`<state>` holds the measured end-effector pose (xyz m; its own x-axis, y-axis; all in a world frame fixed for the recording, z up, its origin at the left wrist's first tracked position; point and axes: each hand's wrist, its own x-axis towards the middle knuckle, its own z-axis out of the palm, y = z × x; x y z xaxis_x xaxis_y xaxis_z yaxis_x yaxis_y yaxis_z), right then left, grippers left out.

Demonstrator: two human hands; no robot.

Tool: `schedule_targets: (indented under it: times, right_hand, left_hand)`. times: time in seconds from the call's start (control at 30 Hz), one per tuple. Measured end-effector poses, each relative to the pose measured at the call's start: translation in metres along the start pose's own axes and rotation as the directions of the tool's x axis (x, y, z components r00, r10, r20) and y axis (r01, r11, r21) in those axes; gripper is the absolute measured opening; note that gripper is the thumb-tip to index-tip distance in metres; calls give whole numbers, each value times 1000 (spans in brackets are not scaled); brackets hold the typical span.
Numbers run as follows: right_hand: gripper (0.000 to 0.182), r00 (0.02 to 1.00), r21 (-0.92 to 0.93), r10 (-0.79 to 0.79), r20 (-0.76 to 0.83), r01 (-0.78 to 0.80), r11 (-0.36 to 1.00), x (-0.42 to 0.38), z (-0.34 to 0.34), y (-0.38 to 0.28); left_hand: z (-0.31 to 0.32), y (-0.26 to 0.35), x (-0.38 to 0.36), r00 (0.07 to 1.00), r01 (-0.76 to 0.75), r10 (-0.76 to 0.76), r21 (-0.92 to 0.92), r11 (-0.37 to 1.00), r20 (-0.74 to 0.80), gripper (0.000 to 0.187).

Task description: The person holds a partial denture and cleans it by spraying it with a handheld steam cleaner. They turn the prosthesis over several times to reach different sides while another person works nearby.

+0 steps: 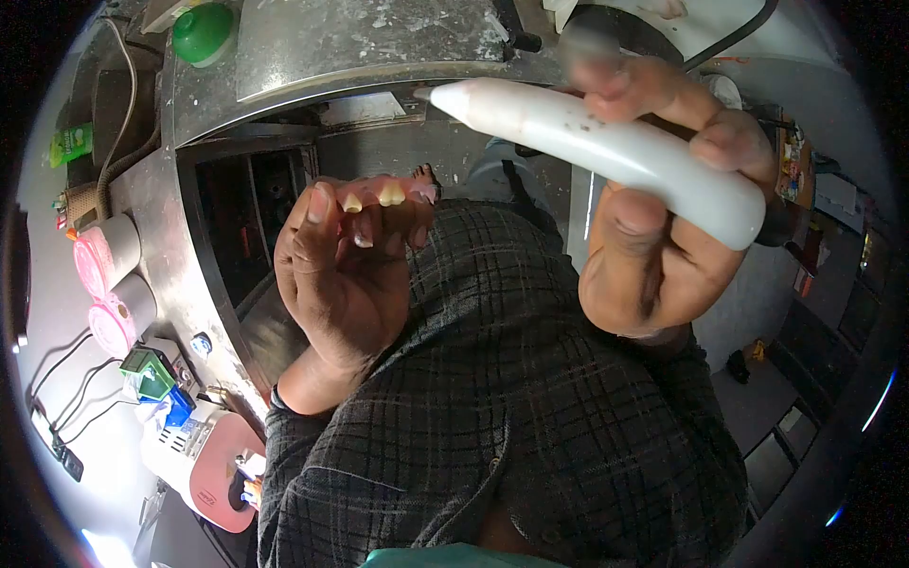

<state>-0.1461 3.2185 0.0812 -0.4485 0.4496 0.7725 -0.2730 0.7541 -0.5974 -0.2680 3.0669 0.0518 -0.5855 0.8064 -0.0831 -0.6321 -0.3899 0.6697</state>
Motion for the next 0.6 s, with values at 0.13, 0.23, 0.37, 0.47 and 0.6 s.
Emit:
schedule_targets:
  times: [0.13, 0.23, 0.37, 0.47, 0.6]
  right_hand:
    - [41, 999, -212, 37, 37, -29, 977, -2, -8, -10]
    - [42, 970, 37, 133, -203, -128, 991, -7, -4, -13]
    - [48, 989, 150, 100, -112, -83, 985, -12, -14, -17]
    - [55, 986, 190, -164, -15, 164, 968, -8, -3, -8]
    - [50, 990, 229, -125, 60, 109, 967, -10, 0, -18]
  left_hand:
    - [3, -1, 0, 998, -39, 40, 19, 999, -40, 34]
    - [1, -6, 1, 992, -114, 118, 62, 992, -56, 31]
    - [-1, -8, 1, 973, -206, 217, 128, 970, -83, 30]
    - [3, -8, 0, 963, -214, 230, 120, 969, -141, 29]
    - [-3, -10, -2, 975, -196, 198, 33, 980, -97, 28]
